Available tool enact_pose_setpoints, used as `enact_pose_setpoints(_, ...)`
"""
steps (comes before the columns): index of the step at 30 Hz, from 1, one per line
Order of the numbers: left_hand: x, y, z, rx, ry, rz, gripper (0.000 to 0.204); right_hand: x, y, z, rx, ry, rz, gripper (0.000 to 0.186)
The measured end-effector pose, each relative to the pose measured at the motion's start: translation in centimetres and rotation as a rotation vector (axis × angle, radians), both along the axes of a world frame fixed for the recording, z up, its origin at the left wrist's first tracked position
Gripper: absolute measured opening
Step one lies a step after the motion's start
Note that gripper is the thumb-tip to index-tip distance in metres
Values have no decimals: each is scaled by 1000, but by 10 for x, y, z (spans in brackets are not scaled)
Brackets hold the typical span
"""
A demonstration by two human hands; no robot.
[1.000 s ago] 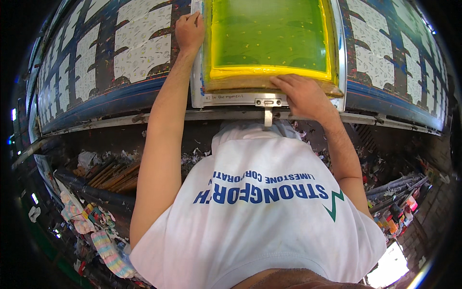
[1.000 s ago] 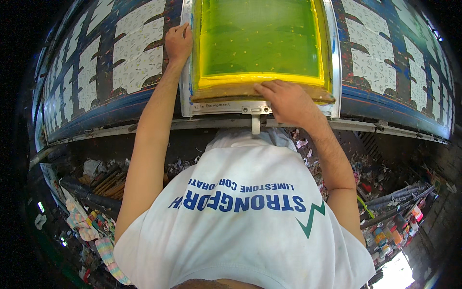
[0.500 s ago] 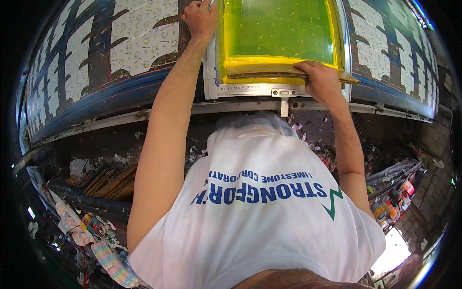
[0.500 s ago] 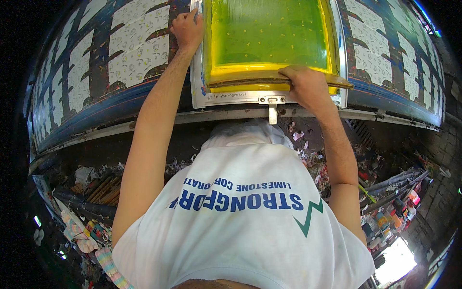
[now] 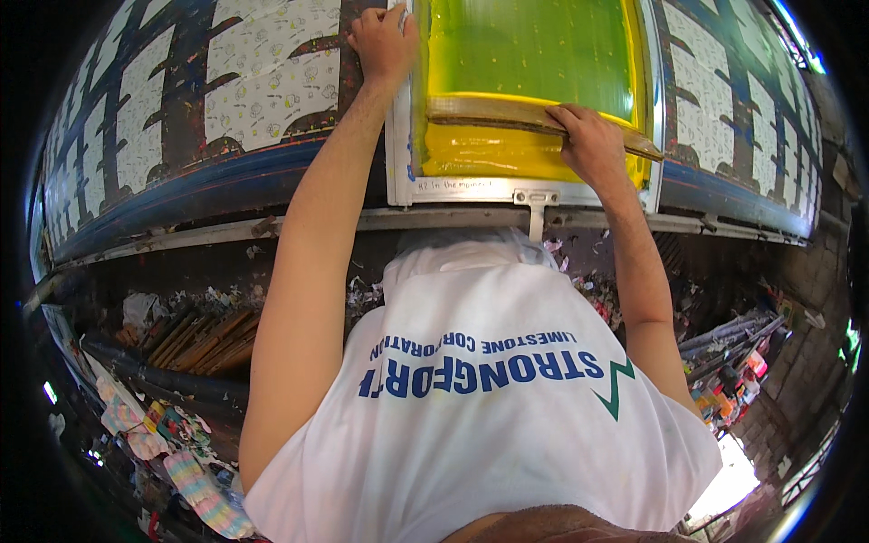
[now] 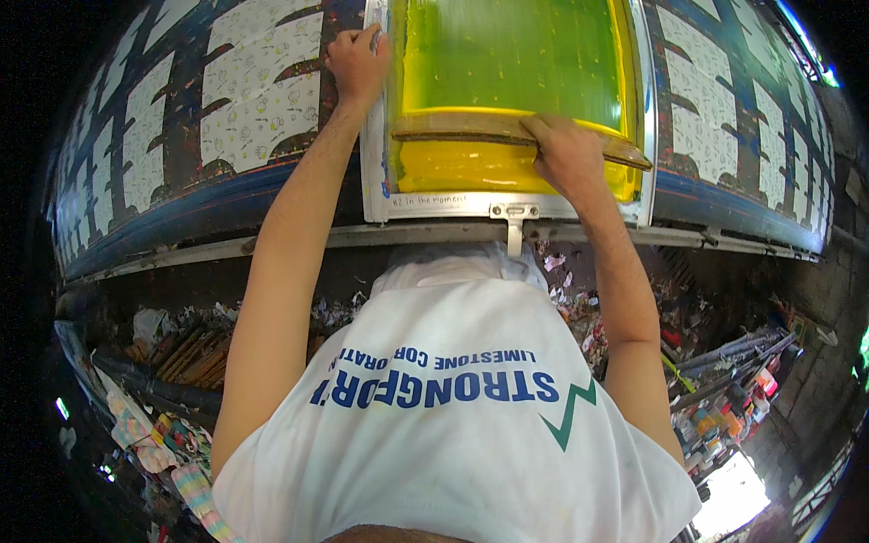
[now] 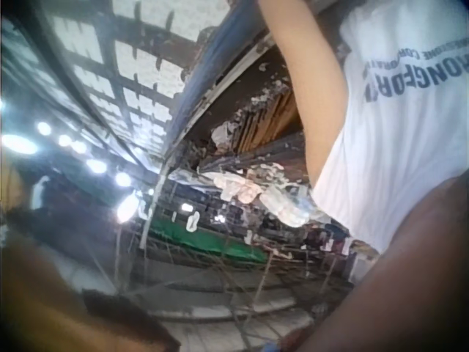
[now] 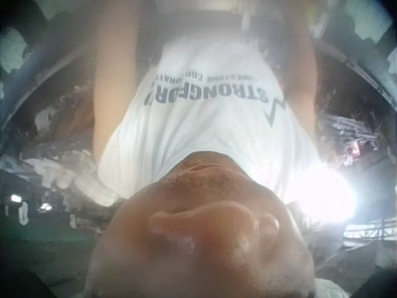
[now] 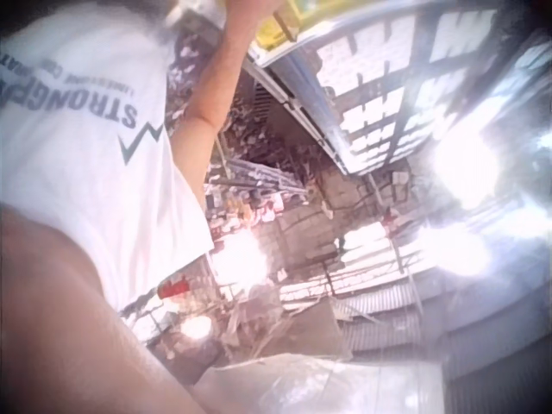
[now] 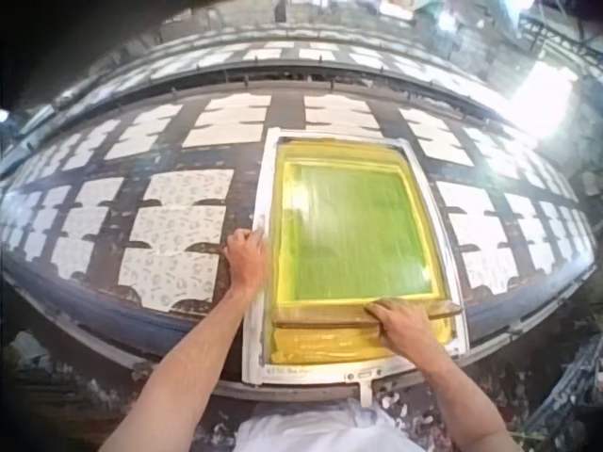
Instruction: The person positions a screen printing frame on a workbench, pours yellow ink onto the screen, and uses a squeegee to pull the ink across the mesh repeatedly. The person handles the frame, ink container, and squeegee throughout the clip.
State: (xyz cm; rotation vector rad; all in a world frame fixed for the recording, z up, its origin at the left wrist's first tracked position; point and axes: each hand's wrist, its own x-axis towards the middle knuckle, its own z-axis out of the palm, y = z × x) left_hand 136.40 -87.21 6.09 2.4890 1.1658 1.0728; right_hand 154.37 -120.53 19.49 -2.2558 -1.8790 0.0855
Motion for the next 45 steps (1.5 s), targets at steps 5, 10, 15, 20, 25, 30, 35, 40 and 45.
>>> enact_pose_setpoints(5, 1, -15, 24, -19, 34, 40, 33, 55, 77, -6, -1, -64, -3, 42)
enact_pose_setpoints(10, 1, -22, 40, -43, 102, 45, 32, 128, 175, -13, 13, -97, -31, 33)
enact_pose_setpoints(15, 1, -26, 46, -14, 135, 53, 32, 202, 267, -18, 17, -146, -11, 27)
enact_pose_setpoints(20, 2, -28, 49, 27, 189, 71, 34, 252, 326, -13, 40, -141, 45, 29)
enact_pose_setpoints(25, 3, -28, 50, 68, 230, 83, 33, 276, 347, -4, -24, -69, 67, 28)
enact_pose_setpoints(30, 5, -29, 51, 60, 241, 94, 33, 286, 363, -1, -13, -69, 65, 29)
enact_pose_setpoints(35, 4, -29, 52, 101, 252, 90, 33, 280, 361, -9, -12, -95, 95, 30)
enact_pose_setpoints(40, 3, -25, 48, 102, 238, 75, 31, 253, 315, -9, -83, -15, 134, 30)
enact_pose_setpoints(45, 2, -18, 43, 45, 171, 40, 30, 189, 221, -4, -162, -3, 147, 28)
